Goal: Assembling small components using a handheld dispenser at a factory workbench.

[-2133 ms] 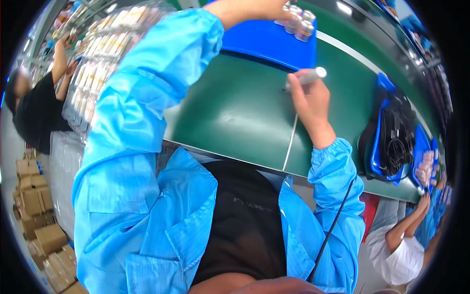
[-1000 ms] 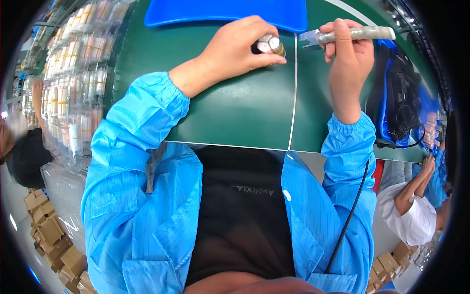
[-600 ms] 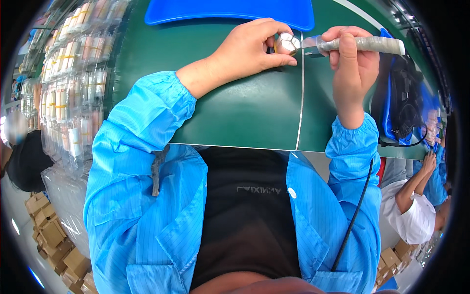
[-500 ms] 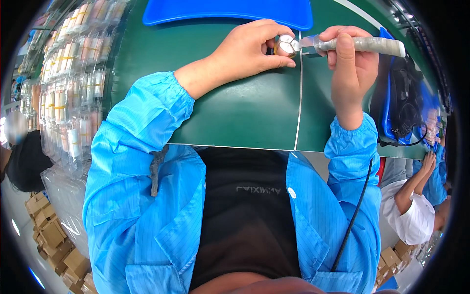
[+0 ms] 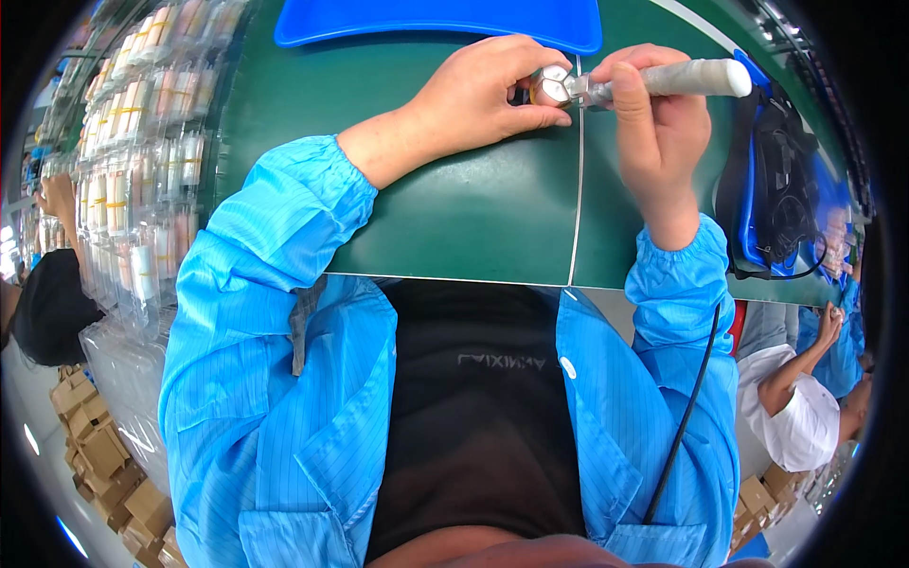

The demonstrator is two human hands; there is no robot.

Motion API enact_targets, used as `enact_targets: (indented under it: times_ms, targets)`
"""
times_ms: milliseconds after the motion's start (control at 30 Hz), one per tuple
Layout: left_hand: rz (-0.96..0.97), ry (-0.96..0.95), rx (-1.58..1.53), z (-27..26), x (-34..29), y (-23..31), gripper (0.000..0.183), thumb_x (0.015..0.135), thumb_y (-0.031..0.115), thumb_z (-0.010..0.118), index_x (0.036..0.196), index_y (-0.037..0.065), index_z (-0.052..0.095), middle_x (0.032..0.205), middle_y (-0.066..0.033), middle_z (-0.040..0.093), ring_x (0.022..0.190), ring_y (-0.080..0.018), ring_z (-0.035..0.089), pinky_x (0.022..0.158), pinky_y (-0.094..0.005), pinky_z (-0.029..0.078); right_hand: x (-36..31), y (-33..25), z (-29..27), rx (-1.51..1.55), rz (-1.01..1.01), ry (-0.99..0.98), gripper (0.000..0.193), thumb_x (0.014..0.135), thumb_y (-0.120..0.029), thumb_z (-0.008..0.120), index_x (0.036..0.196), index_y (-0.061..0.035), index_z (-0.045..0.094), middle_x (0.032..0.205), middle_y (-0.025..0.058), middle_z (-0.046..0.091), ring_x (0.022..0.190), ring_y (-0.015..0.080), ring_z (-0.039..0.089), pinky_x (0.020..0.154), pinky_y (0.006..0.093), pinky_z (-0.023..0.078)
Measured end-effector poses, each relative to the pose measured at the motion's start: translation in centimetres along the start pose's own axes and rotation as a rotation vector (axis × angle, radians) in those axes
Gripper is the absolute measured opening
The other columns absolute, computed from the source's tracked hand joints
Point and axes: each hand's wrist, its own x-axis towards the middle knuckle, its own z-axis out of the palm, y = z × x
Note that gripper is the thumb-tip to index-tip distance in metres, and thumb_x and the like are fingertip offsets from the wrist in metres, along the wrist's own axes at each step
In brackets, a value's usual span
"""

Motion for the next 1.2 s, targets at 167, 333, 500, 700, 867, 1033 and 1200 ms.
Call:
enact_targets:
  times_ms: [167, 333, 500, 700, 867, 1033, 1200]
  targets:
    - [0.011, -0.002, 0.03, 0.2, -0.1, -0.5, 0.047, 0.075, 0.025, 0.085, 0.116, 0.01, 0.066, 0.094, -0.0022, 0.061, 0.071, -0.0129, 0.052, 0.062, -0.0247, 0.047, 0.0, -0.3, 0.3, 0.014, 0.039, 0.055, 0.014, 0.1, -0.013, 0.055, 0.103, 0.0001, 0.054, 0.091, 0.0105, 0.066, 0.071, 0.01, 0.055, 0.063, 0.0233, 0.047]
    - [0.008, 0.013, -0.014, 0.0, 0.0, -0.2, 0.039, 0.075, 0.022, 0.082, 0.108, 0.009, 0.064, 0.086, -0.0052, 0.061, 0.077, -0.0221, 0.06, 0.066, -0.0336, 0.05, -0.1, -0.2, -0.2, 0.091, 0.102, 0.086, 0.015, 0.101, -0.015, 0.055, 0.104, -0.0007, 0.054, 0.092, 0.0113, 0.066, 0.071, 0.0096, 0.055, 0.062, 0.0226, 0.046]
    - [0.042, 0.018, 0.021, 0.3, -0.1, -0.8, 0.047, 0.076, 0.024, 0.084, 0.117, 0.011, 0.066, 0.095, -0.0027, 0.062, 0.072, -0.0134, 0.053, 0.063, -0.0251, 0.048, 0.0, -0.2, 0.4, 0.048, 0.041, 0.077, 0.015, 0.101, -0.015, 0.054, 0.106, -0.0011, 0.053, 0.093, 0.0125, 0.066, 0.069, 0.0087, 0.053, 0.061, 0.0223, 0.045]
    - [0.028, 0.006, 0.032, 0.1, -0.2, -0.7, 0.047, 0.078, 0.021, 0.082, 0.12, 0.011, 0.064, 0.094, -0.0041, 0.061, 0.074, -0.016, 0.054, 0.066, -0.0267, 0.048, -0.2, -0.2, 0.1, 0.179, 0.132, 0.116, 0.013, 0.101, -0.012, 0.053, 0.106, -0.0005, 0.052, 0.091, 0.0127, 0.066, 0.063, 0.008, 0.051, 0.061, 0.0241, 0.046]
    - [-0.026, 0.024, -0.016, 0.0, -0.4, -0.4, 0.048, 0.076, 0.03, 0.08, 0.117, 0.011, 0.062, 0.094, -0.0078, 0.062, 0.088, -0.0248, 0.06, 0.078, -0.0362, 0.051, 1.3, -0.5, -1.2, 0.245, 0.111, 0.25, 0.014, 0.1, -0.012, 0.054, 0.096, 0.0007, 0.059, 0.084, 0.0101, 0.065, 0.059, 0.0072, 0.048, 0.058, 0.0237, 0.043]
    - [-0.112, 0.09, 0.166, 0.2, -0.5, 0.3, 0.054, 0.073, 0.038, 0.083, 0.114, 0.008, 0.062, 0.097, -0.0081, 0.061, 0.087, -0.023, 0.062, 0.076, -0.0344, 0.053, 1.5, -0.3, -1.0, 0.173, 0.252, 0.253, 0.021, 0.1, -0.015, 0.055, 0.088, 0.0008, 0.062, 0.082, 0.0078, 0.065, 0.059, 0.0057, 0.048, 0.057, 0.023, 0.042]
    - [-0.074, 0.092, 0.062, 0.7, -0.4, -0.5, 0.048, 0.074, 0.031, 0.084, 0.11, 0.006, 0.063, 0.097, -0.008, 0.062, 0.085, -0.0227, 0.063, 0.074, -0.0332, 0.054, 1.4, -0.3, -0.9, 0.192, 0.198, 0.232, 0.02, 0.1, -0.016, 0.055, 0.09, 0.0001, 0.061, 0.086, 0.009, 0.066, 0.059, 0.0057, 0.048, 0.057, 0.0228, 0.044]
